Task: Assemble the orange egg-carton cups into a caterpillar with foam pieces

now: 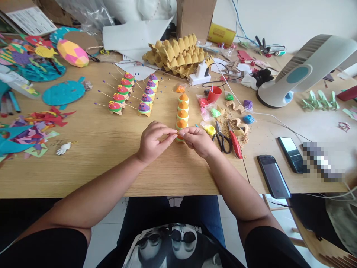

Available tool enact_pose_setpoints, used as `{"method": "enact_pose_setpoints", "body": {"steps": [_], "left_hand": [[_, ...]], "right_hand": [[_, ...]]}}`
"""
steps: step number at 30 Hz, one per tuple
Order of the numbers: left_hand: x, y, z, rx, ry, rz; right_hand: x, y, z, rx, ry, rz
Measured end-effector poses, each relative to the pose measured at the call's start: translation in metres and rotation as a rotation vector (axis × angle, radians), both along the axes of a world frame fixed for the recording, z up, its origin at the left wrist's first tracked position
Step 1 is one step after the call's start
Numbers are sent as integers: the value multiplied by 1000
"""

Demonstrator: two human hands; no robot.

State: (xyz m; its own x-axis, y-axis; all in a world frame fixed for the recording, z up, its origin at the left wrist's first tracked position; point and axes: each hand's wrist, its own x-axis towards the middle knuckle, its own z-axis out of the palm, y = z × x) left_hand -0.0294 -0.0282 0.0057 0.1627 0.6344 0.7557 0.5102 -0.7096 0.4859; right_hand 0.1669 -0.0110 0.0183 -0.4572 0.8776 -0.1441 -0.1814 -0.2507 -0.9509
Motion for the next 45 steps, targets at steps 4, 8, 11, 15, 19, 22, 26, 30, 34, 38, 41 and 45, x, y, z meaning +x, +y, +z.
{"method": "enact_pose_setpoints", "body": {"steps": [4, 8, 11, 15, 19, 22, 26, 30, 34, 38, 41, 45], "left_hand": [[0, 0, 1, -22, -5, 4], [0, 0, 1, -43, 9, 20], [0, 0, 1, -45, 14, 20], [0, 0, 0, -55, 18, 11], [0, 0, 0, -45, 18, -4], [0, 0, 0, -34, 8, -18], [1, 1, 0, -52, 19, -5], [1, 1, 0, -3, -2, -38], [0, 1, -1, -6, 2, -39], [0, 2, 0, -3, 43, -25], [-1, 2, 0, 42, 74, -10], [-1, 2, -1, 39, 102, 16]], "right_hand": [[0, 0, 0, 3, -4, 19], [0, 0, -1, 0, -13, 24], [0, 0, -1, 4, -19, 31], [1, 0, 0, 5, -21, 38], [2, 0, 0, 4, -16, 44], [2, 1, -1, 1, -15, 46], [2, 0, -1, 5, -7, 46], [3, 0, -1, 6, -1, 47], [2, 1, -2, 12, 3, 55], [2, 2, -3, 10, 3, 55], [2, 2, -3, 6, -1, 53], [3, 2, -4, 12, -7, 49]]}}
